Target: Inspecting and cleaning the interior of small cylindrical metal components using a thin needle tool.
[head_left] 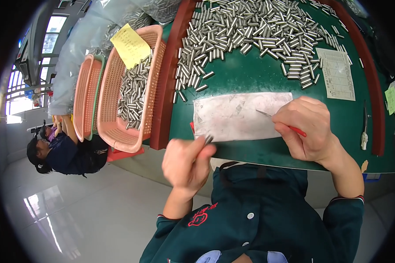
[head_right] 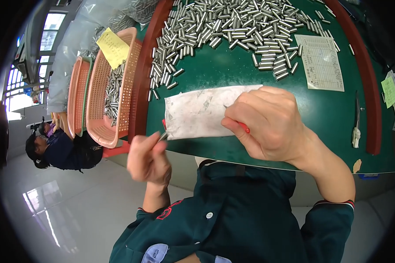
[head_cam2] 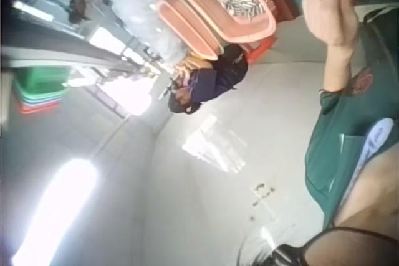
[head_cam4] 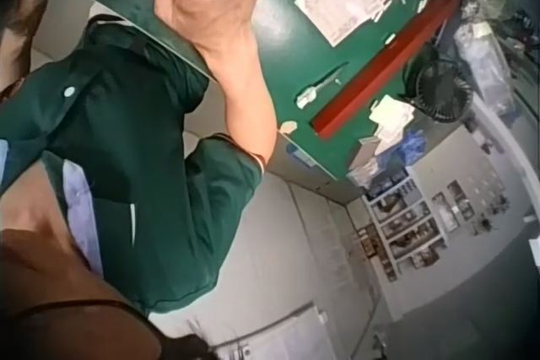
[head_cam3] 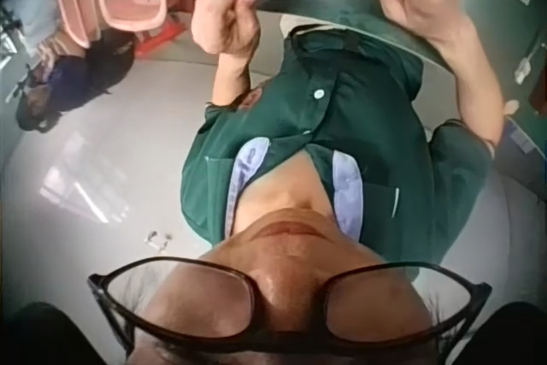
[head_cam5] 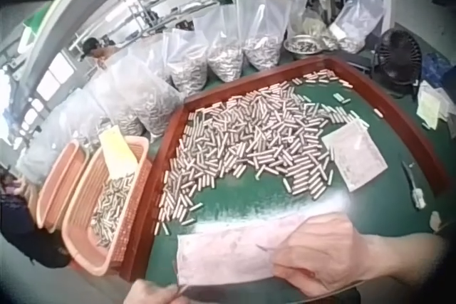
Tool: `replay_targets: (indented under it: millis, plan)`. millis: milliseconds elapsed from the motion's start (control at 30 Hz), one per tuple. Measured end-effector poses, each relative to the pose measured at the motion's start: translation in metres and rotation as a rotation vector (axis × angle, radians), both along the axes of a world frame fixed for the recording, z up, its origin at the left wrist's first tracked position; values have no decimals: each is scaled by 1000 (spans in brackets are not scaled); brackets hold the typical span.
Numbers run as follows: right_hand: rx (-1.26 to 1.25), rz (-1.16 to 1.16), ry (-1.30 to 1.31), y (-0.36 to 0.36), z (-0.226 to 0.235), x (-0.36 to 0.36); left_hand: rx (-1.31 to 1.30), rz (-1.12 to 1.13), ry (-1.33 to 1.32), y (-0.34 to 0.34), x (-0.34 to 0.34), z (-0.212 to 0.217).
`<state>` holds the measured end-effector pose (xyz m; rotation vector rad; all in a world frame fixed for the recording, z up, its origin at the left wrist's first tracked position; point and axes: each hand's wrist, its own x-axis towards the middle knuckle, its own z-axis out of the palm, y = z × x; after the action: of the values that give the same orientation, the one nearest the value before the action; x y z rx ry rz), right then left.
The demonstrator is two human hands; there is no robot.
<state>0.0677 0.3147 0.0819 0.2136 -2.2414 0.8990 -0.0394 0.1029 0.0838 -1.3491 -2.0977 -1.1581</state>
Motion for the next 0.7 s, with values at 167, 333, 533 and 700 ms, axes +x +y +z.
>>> replay_targets:
  millis: [167, 333, 533, 700]
  plan:
    - [-3, 8, 1, -3, 1, -2, -210, 6, -23, 2, -13, -21]
    - [18, 1, -16, -2, 3, 1, -412, -49, 94, 3, -16, -23]
    - [11, -12, -11, 1, 2, 0, -175, -5, 203, -14, -7, -4]
    - [-2, -1, -49, 2, 3, -3, -78, 119, -278, -21, -6, -6]
